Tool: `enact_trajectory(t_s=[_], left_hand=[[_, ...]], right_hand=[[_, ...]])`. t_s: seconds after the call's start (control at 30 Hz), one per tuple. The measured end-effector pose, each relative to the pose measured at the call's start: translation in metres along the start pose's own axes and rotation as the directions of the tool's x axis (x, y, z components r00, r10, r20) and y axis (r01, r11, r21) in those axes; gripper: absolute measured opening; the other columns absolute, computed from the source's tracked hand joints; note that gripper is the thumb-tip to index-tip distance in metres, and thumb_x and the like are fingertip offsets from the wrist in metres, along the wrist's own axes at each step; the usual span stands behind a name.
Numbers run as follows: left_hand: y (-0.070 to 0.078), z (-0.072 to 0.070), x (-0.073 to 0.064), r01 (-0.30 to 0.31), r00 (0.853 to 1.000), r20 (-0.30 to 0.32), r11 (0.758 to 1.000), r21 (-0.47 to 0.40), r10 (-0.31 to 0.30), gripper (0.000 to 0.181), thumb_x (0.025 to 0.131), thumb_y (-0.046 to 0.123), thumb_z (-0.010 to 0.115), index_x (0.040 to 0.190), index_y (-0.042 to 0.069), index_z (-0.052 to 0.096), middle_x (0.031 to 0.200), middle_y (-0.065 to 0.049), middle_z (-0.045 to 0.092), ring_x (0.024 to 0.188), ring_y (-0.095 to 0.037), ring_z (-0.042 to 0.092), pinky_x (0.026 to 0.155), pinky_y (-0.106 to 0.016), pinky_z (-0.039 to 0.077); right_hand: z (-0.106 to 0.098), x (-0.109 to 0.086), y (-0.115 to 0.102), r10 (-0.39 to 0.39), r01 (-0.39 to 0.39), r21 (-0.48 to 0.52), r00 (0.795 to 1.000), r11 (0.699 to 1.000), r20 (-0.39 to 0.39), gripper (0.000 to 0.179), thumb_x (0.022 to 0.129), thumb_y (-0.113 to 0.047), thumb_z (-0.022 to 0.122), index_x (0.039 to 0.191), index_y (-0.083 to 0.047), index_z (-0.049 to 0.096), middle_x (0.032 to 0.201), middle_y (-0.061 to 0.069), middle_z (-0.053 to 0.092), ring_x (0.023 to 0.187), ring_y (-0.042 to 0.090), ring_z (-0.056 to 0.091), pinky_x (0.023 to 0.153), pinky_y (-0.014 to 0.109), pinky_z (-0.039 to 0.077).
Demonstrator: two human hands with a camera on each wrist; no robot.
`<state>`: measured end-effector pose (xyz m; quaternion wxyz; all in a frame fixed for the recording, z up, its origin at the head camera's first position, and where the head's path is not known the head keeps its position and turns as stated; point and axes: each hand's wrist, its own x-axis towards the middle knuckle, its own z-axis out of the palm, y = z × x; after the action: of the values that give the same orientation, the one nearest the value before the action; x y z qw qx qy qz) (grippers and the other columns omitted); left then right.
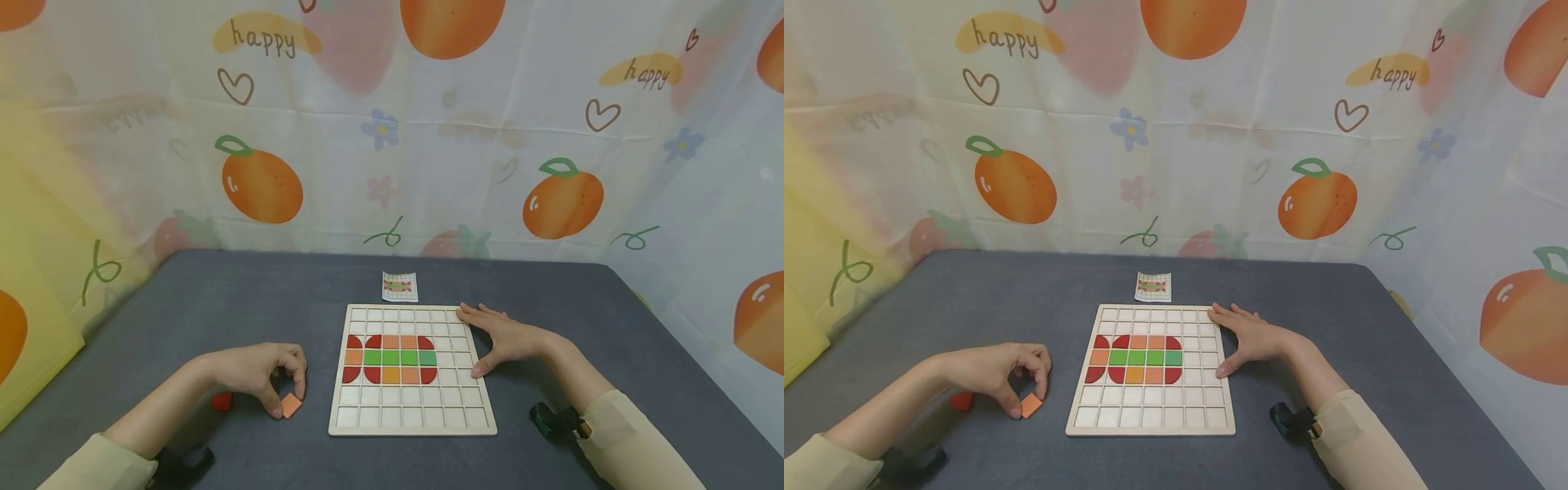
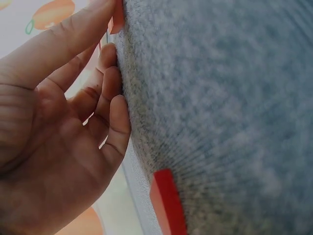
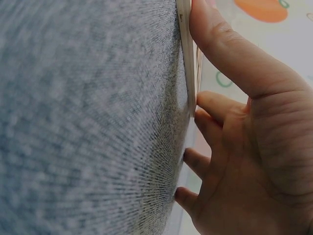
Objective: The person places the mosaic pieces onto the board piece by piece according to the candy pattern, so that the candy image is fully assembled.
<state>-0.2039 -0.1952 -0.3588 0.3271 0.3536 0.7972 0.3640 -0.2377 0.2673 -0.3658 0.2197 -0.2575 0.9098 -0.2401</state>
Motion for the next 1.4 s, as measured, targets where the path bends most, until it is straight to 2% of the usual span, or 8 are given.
enact_trajectory(t_s=[0.23, 0.37, 0.5, 0.67, 0.83, 0.93, 1.13, 1.4], left_hand=[[0.003, 0.001, 0.000, 0.025, 0.999, -0.022, 0.999, 0.034, -0.025, 0.027, 0.068, 0.016, 0.087, 0.089, 0.012, 0.070, 0.100, -0.004, 0.054, 0.089, -0.011, 0.047, 0.078, -0.022, 0.042], [0.008, 0.000, 0.001, 0.061, 0.997, -0.040, 0.997, 0.056, -0.059, 0.028, 0.067, 0.015, 0.087, 0.085, 0.011, 0.066, 0.095, -0.003, 0.051, 0.087, -0.014, 0.043, 0.074, -0.024, 0.038], [0.009, 0.000, 0.002, 0.071, 0.997, -0.045, 0.996, 0.048, -0.069, 0.028, 0.068, 0.015, 0.087, 0.084, 0.008, 0.065, 0.093, -0.004, 0.050, 0.085, -0.016, 0.041, 0.071, -0.024, 0.036], [0.008, 0.000, 0.002, 0.054, 0.997, -0.058, 0.998, 0.026, -0.053, 0.028, 0.069, 0.016, 0.087, 0.083, 0.005, 0.065, 0.089, -0.004, 0.056, 0.080, -0.014, 0.046, 0.069, -0.023, 0.040], [0.008, 0.001, 0.005, 0.053, 0.997, -0.050, 0.998, -0.036, -0.055, 0.024, 0.070, 0.010, 0.085, 0.082, 0.001, 0.065, 0.076, -0.002, 0.063, 0.064, -0.006, 0.051, 0.058, -0.020, 0.043], [0.008, 0.002, 0.007, 0.043, 0.998, -0.037, 0.997, -0.070, -0.045, 0.022, 0.071, 0.009, 0.083, 0.082, -0.001, 0.066, 0.072, 0.001, 0.064, 0.060, -0.003, 0.053, 0.056, -0.019, 0.044], [0.010, 0.001, 0.009, 0.012, 0.999, -0.047, 0.999, -0.032, -0.013, 0.020, 0.075, 0.012, 0.082, 0.083, 0.001, 0.067, 0.070, 0.002, 0.064, 0.062, -0.001, 0.055, 0.058, -0.019, 0.045], [0.014, 0.003, 0.013, 0.033, 0.995, -0.089, 0.999, -0.008, -0.033, 0.014, 0.079, 0.013, 0.079, 0.087, 0.005, 0.072, 0.076, -0.001, 0.069, 0.066, -0.003, 0.060, 0.062, -0.021, 0.049]], right_hand=[[0.000, 0.000, 0.000, 0.002, -0.002, -0.006, 1.000, 1.000, 0.002, 0.118, 0.072, -0.049, 0.084, 0.160, -0.011, 0.013, 0.168, 0.015, 0.004, 0.153, 0.047, -0.008, 0.114, 0.075, -0.005], [0.000, 0.000, 0.001, 0.002, -0.002, -0.009, 1.000, 1.000, 0.002, 0.118, 0.072, -0.049, 0.084, 0.160, -0.011, 0.013, 0.168, 0.015, 0.004, 0.153, 0.047, -0.008, 0.114, 0.075, -0.005], [0.000, 0.000, 0.001, 0.001, -0.001, -0.009, 1.000, 1.000, 0.001, 0.118, 0.072, -0.049, 0.084, 0.159, -0.011, 0.013, 0.168, 0.015, 0.004, 0.153, 0.047, -0.008, 0.114, 0.075, -0.005], [0.000, 0.000, 0.001, 0.005, -0.005, -0.007, 1.000, 1.000, 0.001, 0.119, 0.072, -0.049, 0.084, 0.160, -0.011, 0.013, 0.168, 0.014, 0.004, 0.153, 0.047, -0.008, 0.114, 0.074, -0.005], [0.000, 0.000, 0.000, 0.010, -0.010, -0.004, 1.000, 1.000, 0.003, 0.119, 0.072, -0.050, 0.084, 0.159, -0.011, 0.013, 0.168, 0.014, 0.003, 0.153, 0.047, -0.009, 0.115, 0.074, -0.005], [0.000, 0.000, 0.000, 0.009, -0.009, -0.006, 1.000, 1.000, 0.004, 0.119, 0.072, -0.052, 0.083, 0.159, -0.011, 0.013, 0.168, 0.014, 0.004, 0.153, 0.047, -0.008, 0.115, 0.074, -0.005], [0.000, 0.000, 0.001, 0.014, -0.014, -0.004, 1.000, 1.000, 0.000, 0.119, 0.072, -0.051, 0.084, 0.160, -0.011, 0.013, 0.169, 0.013, 0.004, 0.153, 0.046, -0.008, 0.115, 0.074, -0.005], [0.000, 0.001, 0.001, 0.018, -0.018, -0.002, 1.000, 1.000, 0.003, 0.120, 0.071, -0.051, 0.084, 0.160, -0.012, 0.013, 0.169, 0.013, 0.004, 0.153, 0.046, -0.008, 0.115, 0.074, -0.005]])
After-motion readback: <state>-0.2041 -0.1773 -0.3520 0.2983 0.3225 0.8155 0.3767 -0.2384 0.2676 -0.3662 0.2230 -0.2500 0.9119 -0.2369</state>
